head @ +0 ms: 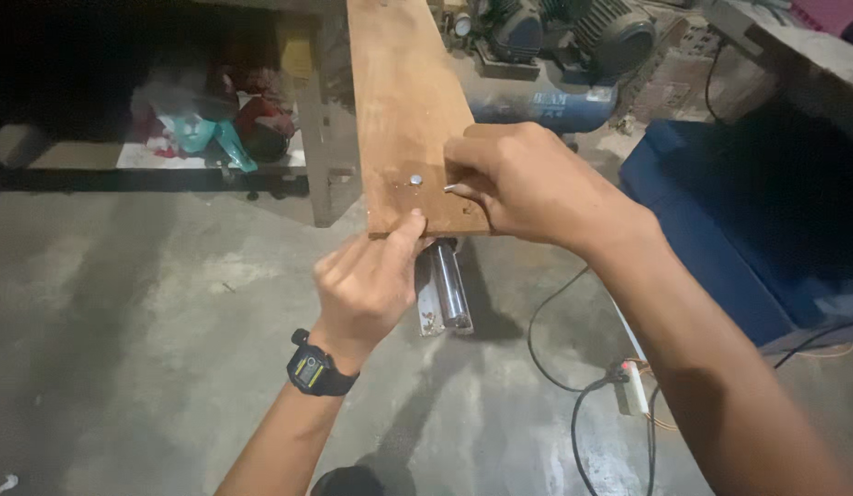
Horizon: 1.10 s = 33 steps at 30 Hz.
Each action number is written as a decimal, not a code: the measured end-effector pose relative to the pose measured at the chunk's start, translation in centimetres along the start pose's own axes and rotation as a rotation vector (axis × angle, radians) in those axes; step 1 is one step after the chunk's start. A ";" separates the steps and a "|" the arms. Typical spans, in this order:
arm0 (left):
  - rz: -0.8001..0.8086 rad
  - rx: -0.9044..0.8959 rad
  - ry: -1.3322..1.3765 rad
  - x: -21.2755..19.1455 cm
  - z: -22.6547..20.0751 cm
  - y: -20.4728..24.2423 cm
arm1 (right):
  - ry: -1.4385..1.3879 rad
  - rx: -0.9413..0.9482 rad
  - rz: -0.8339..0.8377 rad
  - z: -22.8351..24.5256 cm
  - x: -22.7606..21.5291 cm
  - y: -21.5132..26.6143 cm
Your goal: The person uses a hammer to tap a metal component onto a wooden plank. They then insert and tighten screws into the plank to secure the metal part in place.
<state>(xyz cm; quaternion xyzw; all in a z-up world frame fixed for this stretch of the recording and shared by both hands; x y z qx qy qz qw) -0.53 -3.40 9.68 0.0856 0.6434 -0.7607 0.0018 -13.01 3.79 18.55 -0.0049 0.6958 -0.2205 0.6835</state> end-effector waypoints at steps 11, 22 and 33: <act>0.134 -0.006 0.007 0.5 0.2 -0.1 | 0.018 -0.022 0.023 0.6 -1.7 2.3; 0.090 -0.034 0.021 0.0 -0.1 -0.8 | 0.215 -0.129 0.030 1.5 0.2 2.3; 0.000 -0.076 0.138 -0.6 0.0 -2.3 | 0.139 0.094 -0.092 -0.3 0.3 2.2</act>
Point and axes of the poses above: each hand's wrist, its own y-axis away from the middle knuckle, its own x-axis out of the palm, z = x × y, the point moved 8 cm from there along -y, towards the middle knuckle, and after that the axes turned 6 degrees about x, right-handed, at the moved point
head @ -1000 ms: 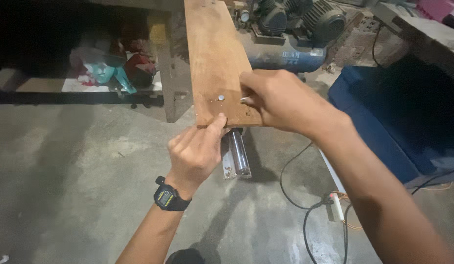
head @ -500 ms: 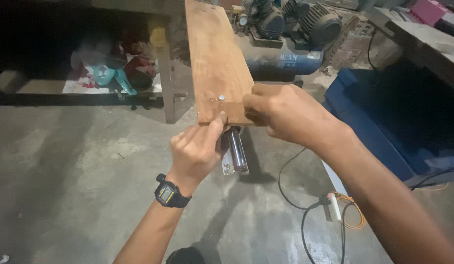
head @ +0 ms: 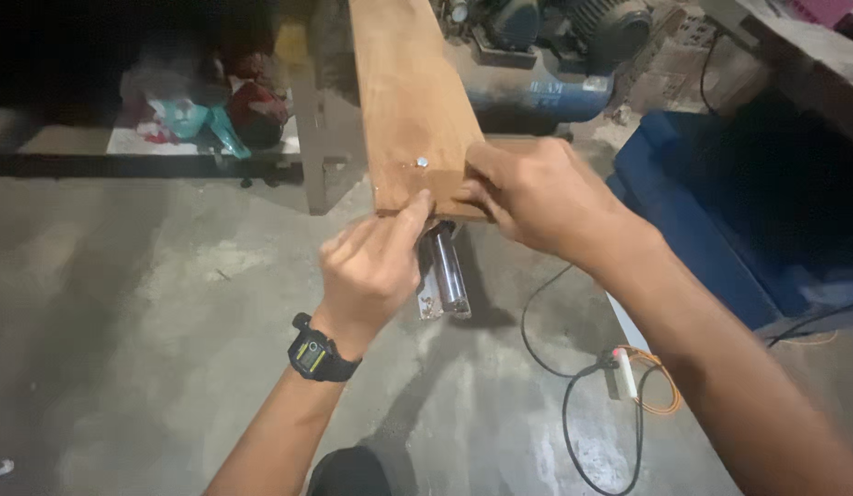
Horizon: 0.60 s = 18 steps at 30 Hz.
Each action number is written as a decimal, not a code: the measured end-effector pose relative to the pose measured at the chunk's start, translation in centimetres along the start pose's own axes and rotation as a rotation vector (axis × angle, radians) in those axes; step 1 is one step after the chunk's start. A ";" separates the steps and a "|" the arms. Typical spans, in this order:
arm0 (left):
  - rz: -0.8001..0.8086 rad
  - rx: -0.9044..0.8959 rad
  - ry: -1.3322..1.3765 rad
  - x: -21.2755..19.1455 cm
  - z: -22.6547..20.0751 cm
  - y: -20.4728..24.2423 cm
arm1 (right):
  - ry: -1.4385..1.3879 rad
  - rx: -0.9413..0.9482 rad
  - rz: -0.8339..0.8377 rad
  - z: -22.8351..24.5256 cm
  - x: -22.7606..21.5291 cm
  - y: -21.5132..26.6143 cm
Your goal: The person uses a hammer to tap a metal component onto a wooden plank. They then insert and tighten screws into the plank to secure the metal part in place.
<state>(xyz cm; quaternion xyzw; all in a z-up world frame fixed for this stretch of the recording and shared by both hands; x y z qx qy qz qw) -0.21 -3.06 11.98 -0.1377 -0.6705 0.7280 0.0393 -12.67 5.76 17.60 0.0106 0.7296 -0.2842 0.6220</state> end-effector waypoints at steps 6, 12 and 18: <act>-0.039 0.025 -0.039 -0.1 0.2 0.6 | 0.241 -0.155 -0.029 2.0 -1.4 1.0; 0.040 0.045 -0.077 -0.2 0.1 0.8 | 0.240 -0.152 0.230 1.4 0.1 0.8; -0.012 0.044 -0.119 -0.3 0.2 0.6 | 0.240 -0.147 0.171 1.5 -0.2 0.6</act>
Point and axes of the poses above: each hand's wrist, its own y-axis away from the middle knuckle, its own x-axis out of the palm, z = x × y, the point moved 8 cm from there along -y, towards the middle knuckle, and after that the axes turned 6 degrees about x, right-handed, at the moved point
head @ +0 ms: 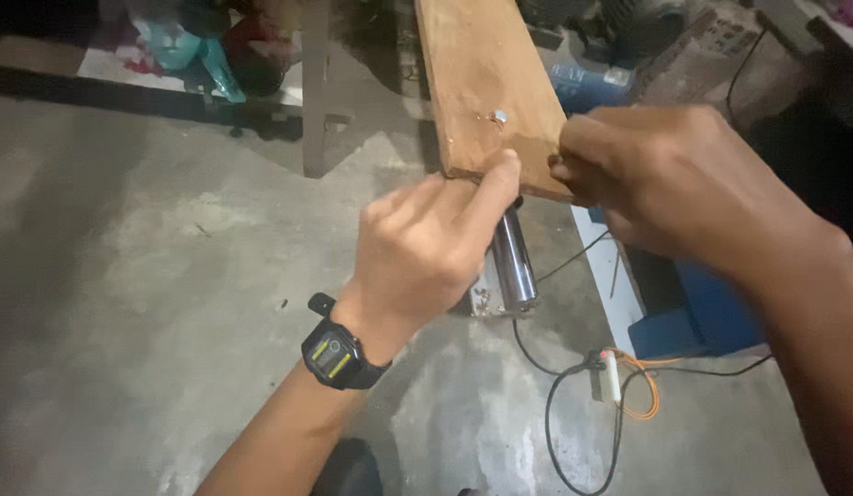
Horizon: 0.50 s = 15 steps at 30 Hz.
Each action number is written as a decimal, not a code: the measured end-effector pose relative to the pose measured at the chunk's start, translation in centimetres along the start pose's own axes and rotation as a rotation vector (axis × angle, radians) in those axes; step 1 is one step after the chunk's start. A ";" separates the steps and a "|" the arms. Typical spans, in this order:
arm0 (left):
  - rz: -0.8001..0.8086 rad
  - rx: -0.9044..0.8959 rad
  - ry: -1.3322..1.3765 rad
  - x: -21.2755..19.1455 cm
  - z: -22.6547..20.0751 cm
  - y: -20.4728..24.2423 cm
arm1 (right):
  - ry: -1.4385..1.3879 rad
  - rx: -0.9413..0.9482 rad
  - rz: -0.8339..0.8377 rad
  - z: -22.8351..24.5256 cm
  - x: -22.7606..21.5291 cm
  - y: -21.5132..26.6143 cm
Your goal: The person uses a hammer to tap a metal component onto a wooden plank. They then insert and tighten screws into the plank to secure the metal part in place.
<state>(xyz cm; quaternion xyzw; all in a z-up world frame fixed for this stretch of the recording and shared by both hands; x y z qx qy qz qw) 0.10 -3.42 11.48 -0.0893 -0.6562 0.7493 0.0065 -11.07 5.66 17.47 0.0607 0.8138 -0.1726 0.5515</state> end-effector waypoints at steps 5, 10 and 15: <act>0.012 -0.003 -0.029 0.2 -0.1 0.2 | -0.069 0.030 -0.039 -0.2 0.5 0.2; -0.001 0.004 -0.071 0.0 -0.1 0.0 | 0.055 0.143 -0.040 -1.1 1.9 0.2; -0.017 -0.009 -0.117 -0.1 0.2 0.1 | 0.022 0.357 0.075 -2.2 2.7 -0.7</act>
Point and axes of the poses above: each hand's wrist, its own y-axis away from the middle knuckle, its own x-axis out of the palm, z = x × y, the point moved 8 cm from there along -y, towards the middle knuckle, and after that the axes turned 6 degrees about x, right-handed, at the moved point
